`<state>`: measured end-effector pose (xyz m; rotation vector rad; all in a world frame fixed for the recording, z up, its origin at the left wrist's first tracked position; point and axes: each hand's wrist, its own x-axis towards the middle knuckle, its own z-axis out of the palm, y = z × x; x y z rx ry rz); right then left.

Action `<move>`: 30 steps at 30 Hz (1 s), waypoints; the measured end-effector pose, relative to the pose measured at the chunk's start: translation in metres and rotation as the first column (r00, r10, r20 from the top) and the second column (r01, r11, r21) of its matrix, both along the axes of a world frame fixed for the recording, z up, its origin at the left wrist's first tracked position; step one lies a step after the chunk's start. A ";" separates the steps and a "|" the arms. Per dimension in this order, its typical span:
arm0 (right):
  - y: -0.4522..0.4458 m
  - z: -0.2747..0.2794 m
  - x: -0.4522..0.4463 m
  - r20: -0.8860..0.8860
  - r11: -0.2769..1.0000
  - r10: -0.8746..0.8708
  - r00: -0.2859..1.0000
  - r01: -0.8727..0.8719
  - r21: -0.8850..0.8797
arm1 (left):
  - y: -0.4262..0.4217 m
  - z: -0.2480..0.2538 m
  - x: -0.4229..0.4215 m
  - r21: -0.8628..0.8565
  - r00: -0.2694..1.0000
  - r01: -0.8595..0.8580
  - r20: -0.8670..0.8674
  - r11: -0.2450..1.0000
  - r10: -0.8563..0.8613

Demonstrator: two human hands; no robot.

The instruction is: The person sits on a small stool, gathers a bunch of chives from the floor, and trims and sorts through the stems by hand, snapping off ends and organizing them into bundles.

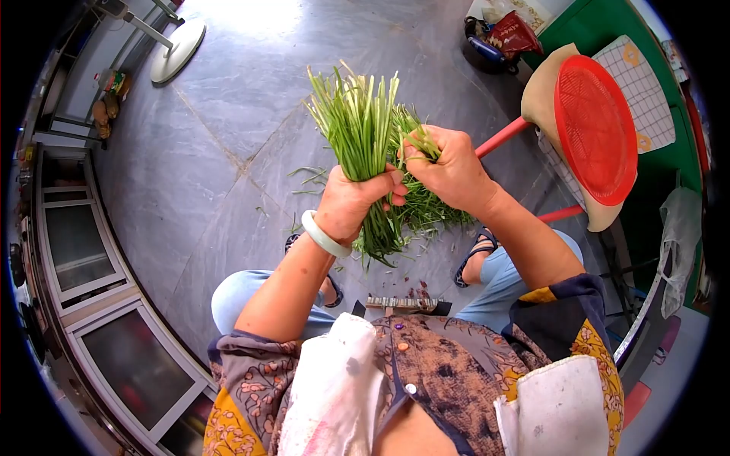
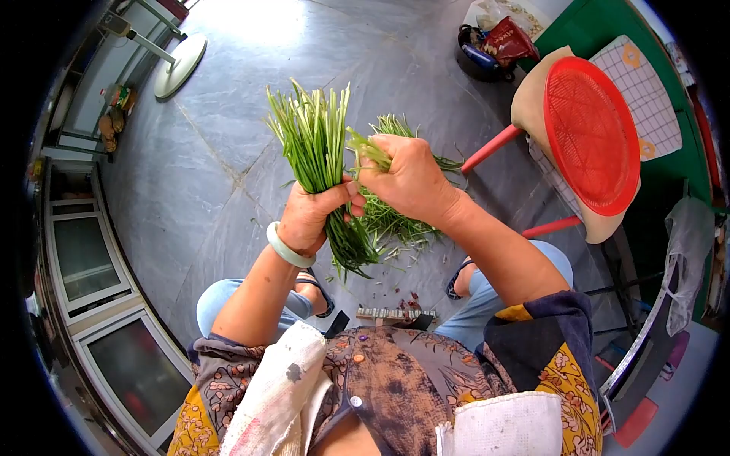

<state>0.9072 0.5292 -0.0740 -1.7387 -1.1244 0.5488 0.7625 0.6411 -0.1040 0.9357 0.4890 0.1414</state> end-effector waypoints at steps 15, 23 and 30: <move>0.001 -0.010 0.002 -0.198 0.999 -0.005 0.980 0.014 0.047 | 0.005 0.010 -0.004 -0.222 1.000 0.018 -0.013 0.975 -0.022; 0.002 0.000 -0.006 -0.386 0.998 0.044 0.921 -0.056 -0.022 | 0.003 0.005 -0.002 -0.202 0.999 -0.031 0.014 0.979 0.034; 0.000 0.004 0.013 -0.326 0.980 0.162 0.931 -0.191 -0.059 | 0.005 0.005 -0.003 -0.241 1.000 -0.002 -0.002 0.971 0.001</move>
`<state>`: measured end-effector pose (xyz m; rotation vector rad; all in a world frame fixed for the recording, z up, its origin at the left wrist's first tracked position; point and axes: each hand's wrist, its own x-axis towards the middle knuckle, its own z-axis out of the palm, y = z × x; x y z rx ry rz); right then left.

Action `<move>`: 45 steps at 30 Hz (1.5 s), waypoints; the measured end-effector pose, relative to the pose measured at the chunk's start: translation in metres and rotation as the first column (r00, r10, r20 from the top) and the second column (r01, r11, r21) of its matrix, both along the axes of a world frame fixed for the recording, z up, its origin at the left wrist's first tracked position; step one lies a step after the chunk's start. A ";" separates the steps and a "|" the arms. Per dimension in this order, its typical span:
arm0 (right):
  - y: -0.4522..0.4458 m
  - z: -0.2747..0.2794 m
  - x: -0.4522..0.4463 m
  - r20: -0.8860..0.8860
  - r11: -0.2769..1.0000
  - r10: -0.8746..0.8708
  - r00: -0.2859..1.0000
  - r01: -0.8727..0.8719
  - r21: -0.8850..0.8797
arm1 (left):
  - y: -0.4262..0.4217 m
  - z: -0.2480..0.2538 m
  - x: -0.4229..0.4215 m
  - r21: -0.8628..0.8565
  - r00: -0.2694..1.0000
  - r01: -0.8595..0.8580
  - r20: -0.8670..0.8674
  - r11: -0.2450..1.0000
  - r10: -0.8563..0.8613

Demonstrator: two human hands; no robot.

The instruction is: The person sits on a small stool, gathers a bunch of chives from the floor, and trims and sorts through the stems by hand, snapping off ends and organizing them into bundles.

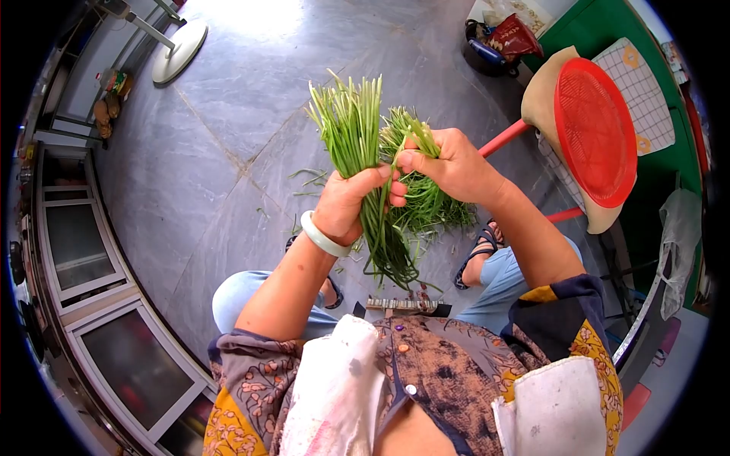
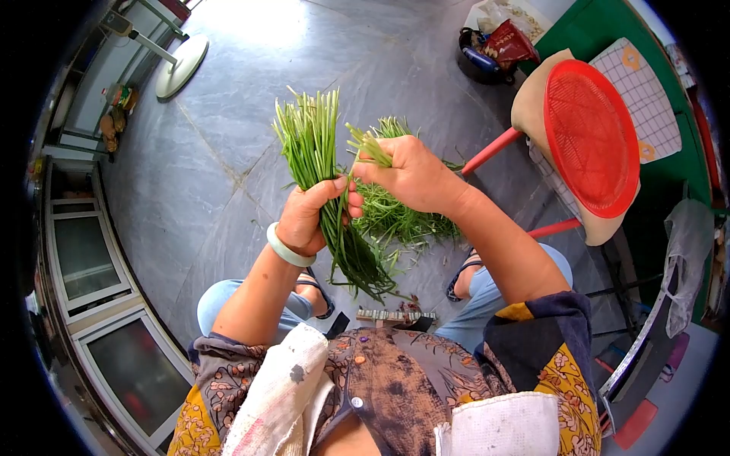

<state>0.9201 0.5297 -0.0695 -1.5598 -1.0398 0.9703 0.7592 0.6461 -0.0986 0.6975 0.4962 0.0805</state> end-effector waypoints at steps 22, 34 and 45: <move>-0.003 0.008 0.030 0.331 0.928 -0.369 0.868 0.364 0.079 | 0.004 -0.004 -0.002 0.000 0.999 -0.047 -0.018 0.999 0.047; -0.004 0.008 0.011 0.063 0.988 -0.101 0.993 0.108 -0.111 | 0.006 -0.004 -0.001 -0.034 0.997 -0.064 0.034 0.997 0.065; 0.013 0.003 0.011 -0.635 0.794 -0.435 0.638 0.605 0.063 | 0.003 -0.003 -0.001 -0.006 0.992 0.106 0.070 0.994 -0.105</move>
